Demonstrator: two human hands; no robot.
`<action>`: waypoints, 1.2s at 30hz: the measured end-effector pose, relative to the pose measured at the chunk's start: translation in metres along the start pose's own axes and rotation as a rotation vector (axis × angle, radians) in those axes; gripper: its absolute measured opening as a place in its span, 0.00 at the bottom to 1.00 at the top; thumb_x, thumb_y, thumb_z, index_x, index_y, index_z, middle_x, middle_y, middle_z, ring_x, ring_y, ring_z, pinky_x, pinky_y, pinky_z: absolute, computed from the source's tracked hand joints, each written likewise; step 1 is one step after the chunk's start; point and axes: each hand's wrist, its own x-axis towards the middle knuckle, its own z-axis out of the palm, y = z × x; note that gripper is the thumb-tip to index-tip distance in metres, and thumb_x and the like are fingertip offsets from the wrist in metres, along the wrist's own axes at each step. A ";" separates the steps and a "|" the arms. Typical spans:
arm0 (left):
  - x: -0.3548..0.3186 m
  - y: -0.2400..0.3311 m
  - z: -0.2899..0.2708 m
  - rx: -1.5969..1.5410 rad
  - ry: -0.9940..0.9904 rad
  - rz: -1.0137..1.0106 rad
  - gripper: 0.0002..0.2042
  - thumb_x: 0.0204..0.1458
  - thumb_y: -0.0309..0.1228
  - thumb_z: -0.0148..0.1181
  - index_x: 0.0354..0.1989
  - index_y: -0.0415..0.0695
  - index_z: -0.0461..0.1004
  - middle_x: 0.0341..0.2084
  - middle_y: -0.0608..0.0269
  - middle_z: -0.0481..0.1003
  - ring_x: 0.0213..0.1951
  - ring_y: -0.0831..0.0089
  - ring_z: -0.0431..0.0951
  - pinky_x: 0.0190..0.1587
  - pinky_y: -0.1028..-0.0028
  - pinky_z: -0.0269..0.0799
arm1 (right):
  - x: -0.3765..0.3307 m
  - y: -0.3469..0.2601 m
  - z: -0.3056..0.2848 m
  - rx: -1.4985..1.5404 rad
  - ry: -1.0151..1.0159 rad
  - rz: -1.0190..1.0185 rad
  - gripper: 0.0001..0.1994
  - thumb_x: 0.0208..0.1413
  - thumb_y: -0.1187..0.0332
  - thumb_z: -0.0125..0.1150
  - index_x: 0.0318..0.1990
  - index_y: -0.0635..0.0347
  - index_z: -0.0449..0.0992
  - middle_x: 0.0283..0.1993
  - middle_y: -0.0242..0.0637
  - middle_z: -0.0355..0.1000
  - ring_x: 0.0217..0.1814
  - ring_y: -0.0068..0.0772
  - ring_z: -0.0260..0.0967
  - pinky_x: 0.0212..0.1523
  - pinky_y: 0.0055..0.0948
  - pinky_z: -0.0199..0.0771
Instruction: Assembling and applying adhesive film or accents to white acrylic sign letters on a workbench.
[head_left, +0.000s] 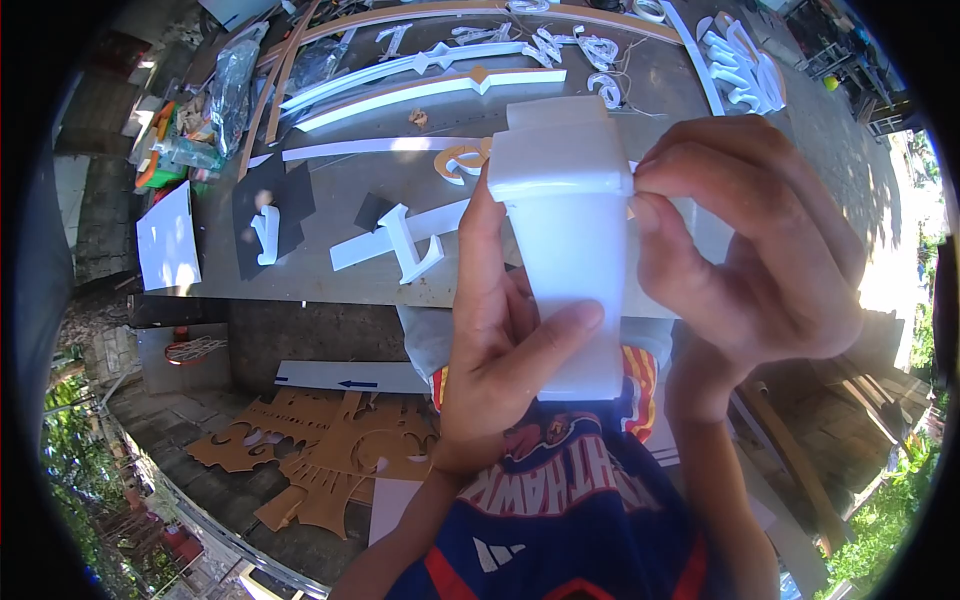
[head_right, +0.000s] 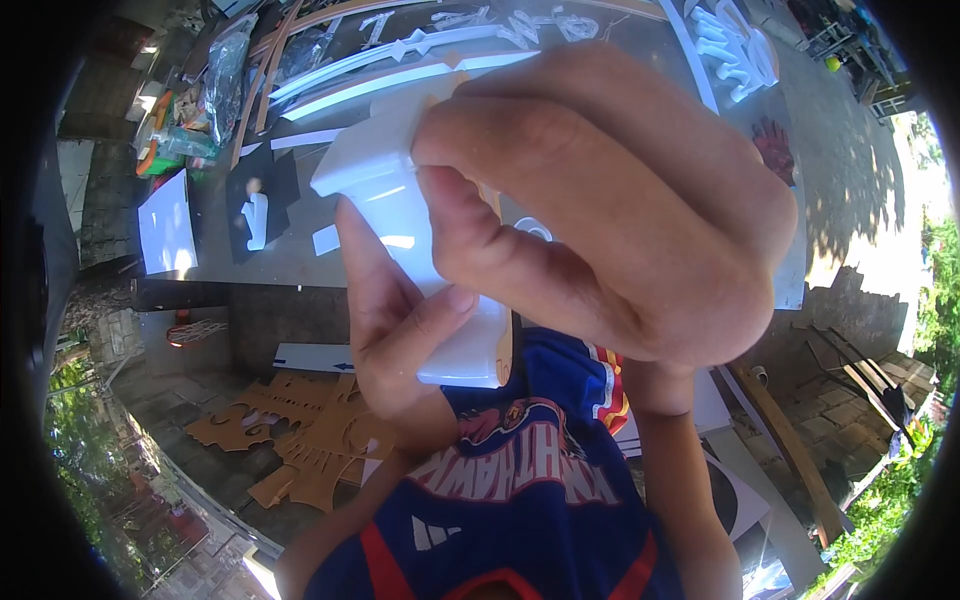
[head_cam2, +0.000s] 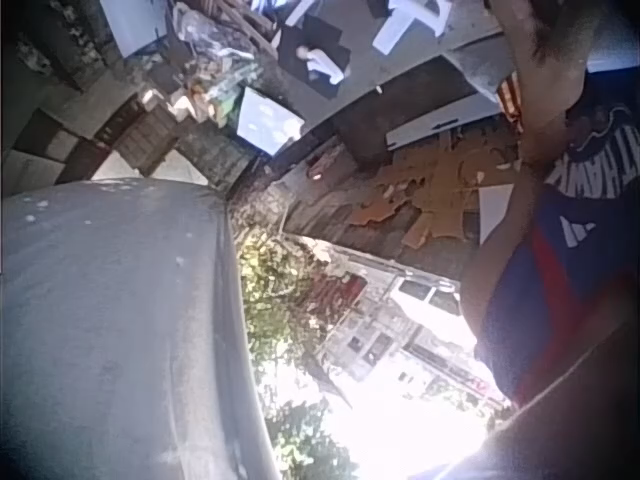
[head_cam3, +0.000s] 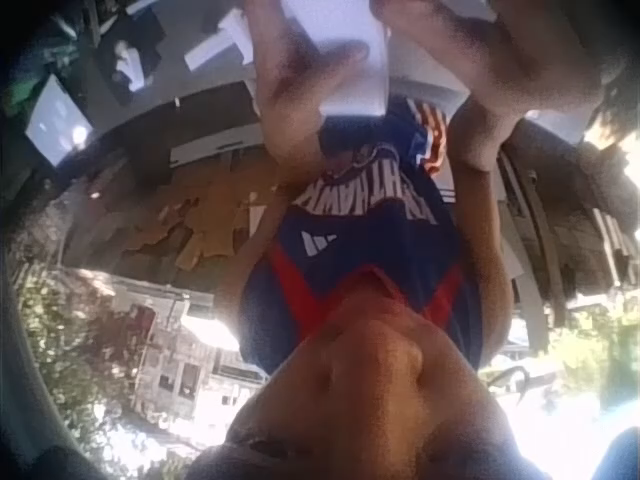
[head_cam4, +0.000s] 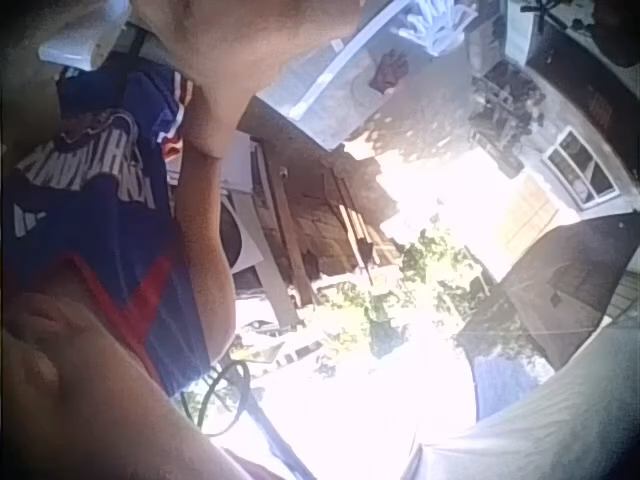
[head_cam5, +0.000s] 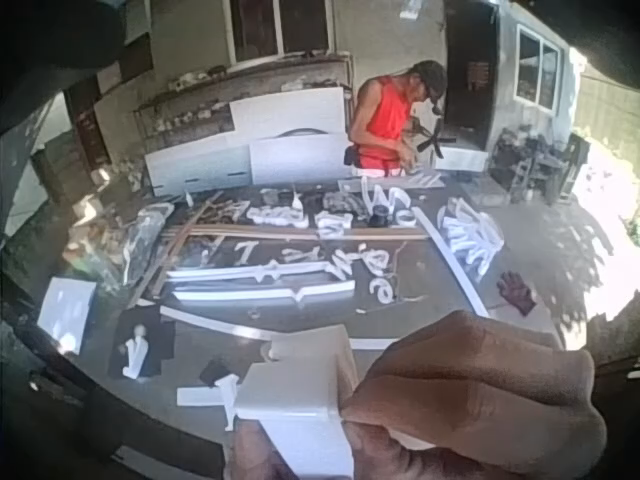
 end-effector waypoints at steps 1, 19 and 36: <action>0.000 0.000 0.000 -0.002 -0.003 0.009 0.43 0.47 0.13 0.52 0.70 0.47 0.34 0.57 0.55 0.63 0.52 0.74 0.69 0.50 0.77 0.64 | 0.001 0.000 -0.001 0.008 -0.017 0.001 0.11 0.37 0.85 0.63 0.32 0.76 0.73 0.27 0.47 0.72 0.27 0.37 0.71 0.25 0.26 0.70; -0.001 0.009 -0.001 -0.221 -0.063 -0.143 0.40 0.47 0.14 0.52 0.69 0.43 0.39 0.53 0.54 0.67 0.50 0.74 0.71 0.47 0.78 0.65 | 0.004 -0.001 0.001 -0.053 -0.026 -0.090 0.08 0.45 0.81 0.59 0.31 0.78 0.69 0.25 0.46 0.69 0.23 0.35 0.67 0.23 0.25 0.67; -0.002 0.004 -0.010 -0.300 -0.110 -0.174 0.41 0.45 0.13 0.53 0.68 0.43 0.40 0.55 0.55 0.64 0.54 0.73 0.67 0.51 0.77 0.61 | 0.008 0.026 -0.012 0.246 -0.246 -0.194 0.17 0.48 0.66 0.64 0.36 0.77 0.74 0.33 0.52 0.73 0.28 0.39 0.69 0.25 0.27 0.69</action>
